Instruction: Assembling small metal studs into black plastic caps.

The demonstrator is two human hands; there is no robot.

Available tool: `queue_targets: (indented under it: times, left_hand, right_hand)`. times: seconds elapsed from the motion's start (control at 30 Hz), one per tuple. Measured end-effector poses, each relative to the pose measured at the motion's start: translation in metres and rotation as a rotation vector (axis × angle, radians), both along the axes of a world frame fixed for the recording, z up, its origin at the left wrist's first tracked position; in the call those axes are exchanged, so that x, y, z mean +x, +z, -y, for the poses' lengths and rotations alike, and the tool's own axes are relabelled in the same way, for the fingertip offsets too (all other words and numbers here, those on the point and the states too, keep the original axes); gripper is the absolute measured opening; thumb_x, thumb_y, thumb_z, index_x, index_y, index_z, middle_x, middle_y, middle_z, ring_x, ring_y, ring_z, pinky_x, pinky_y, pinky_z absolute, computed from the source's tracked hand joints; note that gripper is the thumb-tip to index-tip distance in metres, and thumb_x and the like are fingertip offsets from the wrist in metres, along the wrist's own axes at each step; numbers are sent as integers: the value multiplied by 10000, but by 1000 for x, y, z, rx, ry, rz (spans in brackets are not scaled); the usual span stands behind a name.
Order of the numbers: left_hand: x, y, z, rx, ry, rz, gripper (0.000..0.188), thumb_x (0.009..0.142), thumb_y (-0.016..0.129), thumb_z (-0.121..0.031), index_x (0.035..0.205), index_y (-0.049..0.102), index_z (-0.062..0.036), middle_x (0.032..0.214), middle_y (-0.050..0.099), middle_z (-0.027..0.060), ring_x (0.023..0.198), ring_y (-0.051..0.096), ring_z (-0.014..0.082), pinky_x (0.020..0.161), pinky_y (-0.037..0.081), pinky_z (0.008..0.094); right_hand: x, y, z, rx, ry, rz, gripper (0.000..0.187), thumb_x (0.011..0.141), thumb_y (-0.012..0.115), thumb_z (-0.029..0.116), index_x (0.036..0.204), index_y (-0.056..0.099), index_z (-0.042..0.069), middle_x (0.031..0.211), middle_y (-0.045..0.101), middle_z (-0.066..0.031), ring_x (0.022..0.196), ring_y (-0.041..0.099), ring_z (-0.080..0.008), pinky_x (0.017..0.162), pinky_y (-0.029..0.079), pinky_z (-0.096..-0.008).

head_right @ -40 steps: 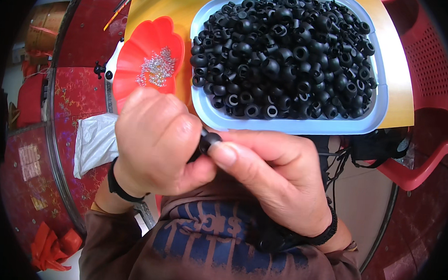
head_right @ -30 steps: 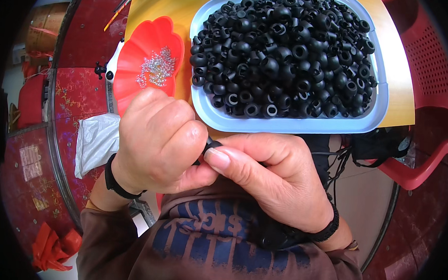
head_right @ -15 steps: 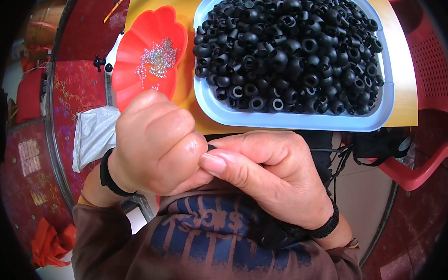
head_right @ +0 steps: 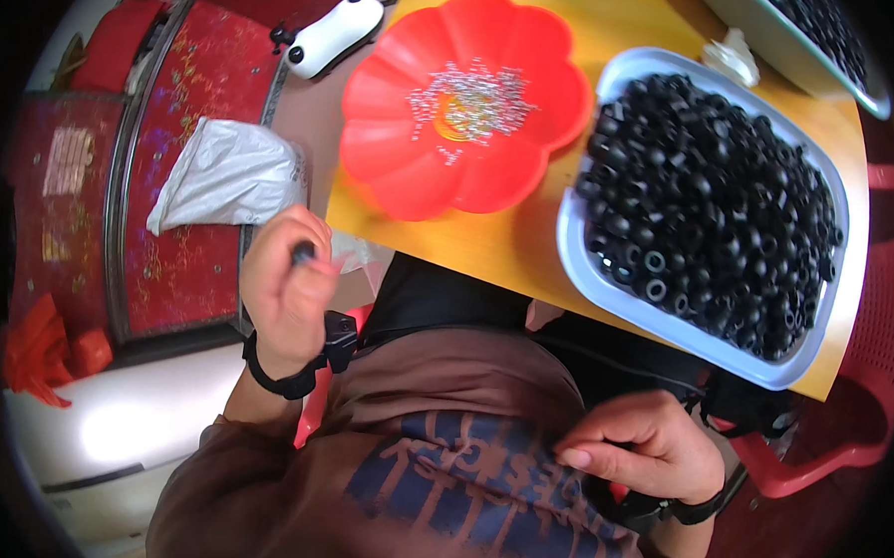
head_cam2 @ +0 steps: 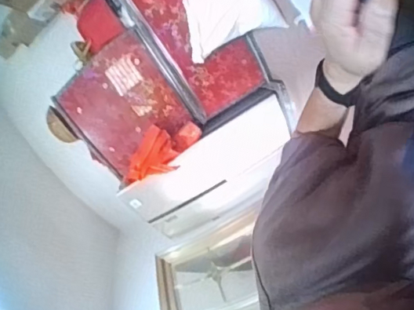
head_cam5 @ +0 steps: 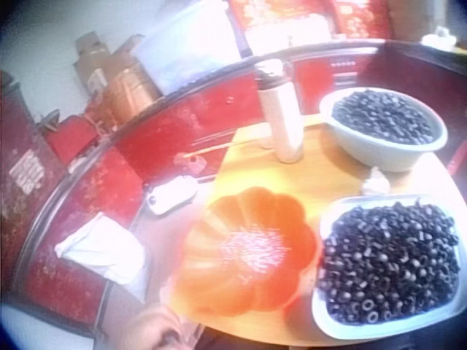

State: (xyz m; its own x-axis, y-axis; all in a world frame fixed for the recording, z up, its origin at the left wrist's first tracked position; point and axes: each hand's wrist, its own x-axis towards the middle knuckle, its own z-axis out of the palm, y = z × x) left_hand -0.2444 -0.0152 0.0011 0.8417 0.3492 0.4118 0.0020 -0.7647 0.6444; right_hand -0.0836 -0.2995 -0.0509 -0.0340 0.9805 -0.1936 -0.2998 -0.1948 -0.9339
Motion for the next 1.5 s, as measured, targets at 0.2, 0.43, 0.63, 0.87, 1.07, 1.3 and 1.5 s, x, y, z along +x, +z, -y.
queue_targets:
  times: [0.2, 0.43, 0.63, 0.87, 1.07, 1.3, 1.5]
  left_hand:
    - [-39, -41, -47, -903, 493, 371, 336, 955, 466, -343, 785, 496, -54, 634, 402, -24, 526, 335, 74, 512, 289, 230]
    - [-67, -98, -86, -1385, 589, 329, 284, 902, 549, -379, 861, 554, -98, 636, 462, -44, 488, 349, 62, 522, 308, 236]
    - [-63, -109, -113, -1415, 601, 234, 242, 891, 573, -335, 894, 561, -94, 632, 462, -48, 479, 352, 67, 512, 314, 242]
    - [-28, -112, -132, -1391, 647, 83, 353, 884, 566, -357, 1067, 493, -64, 865, 551, 59, 546, 419, 94, 536, 390, 266]
    - [-25, -119, -120, -1405, 596, 93, 316, 902, 558, -311, 1130, 484, -104, 871, 584, 68, 589, 566, 129, 547, 469, 266]
    - [-20, -93, -99, -1031, 625, 206, 304, 916, 540, -274, 1144, 524, -72, 935, 582, 44, 628, 508, 74, 602, 406, 221]
    - [-16, -72, -82, -759, 611, 382, 288, 925, 539, -228, 1143, 531, -41, 988, 533, 27, 732, 476, 71, 680, 396, 225]
  right_hand:
    - [-8, -16, 42, -331, 150, -20, 174, 884, 598, 112, 872, 662, -50, 800, 680, -94, 747, 651, -143, 689, 506, -242]
    - [-28, -5, 57, -603, 144, 42, 183, 897, 587, 138, 925, 672, -22, 808, 680, -49, 732, 610, -94, 700, 484, -220]
    - [-37, -16, 80, -786, 273, 261, 239, 878, 593, 210, 958, 672, -1, 848, 689, -55, 782, 622, -123, 729, 483, -247]
    - [-35, -79, 131, -813, 342, 734, 219, 842, 567, 192, 901, 680, 14, 896, 656, -180, 872, 628, -270, 743, 477, -292]
    - [-50, -123, 143, -658, -105, 557, 187, 787, 519, 33, 908, 641, -41, 855, 665, -140, 825, 625, -220, 735, 458, -266]
    - [-58, -105, 130, -686, -290, -184, 101, 820, 592, 30, 889, 619, -39, 809, 656, -96, 789, 642, -186, 784, 477, -278]
    - [-72, -77, 110, -626, -218, -259, 166, 836, 584, 45, 981, 636, -17, 783, 657, -39, 730, 619, -134, 749, 480, -259]
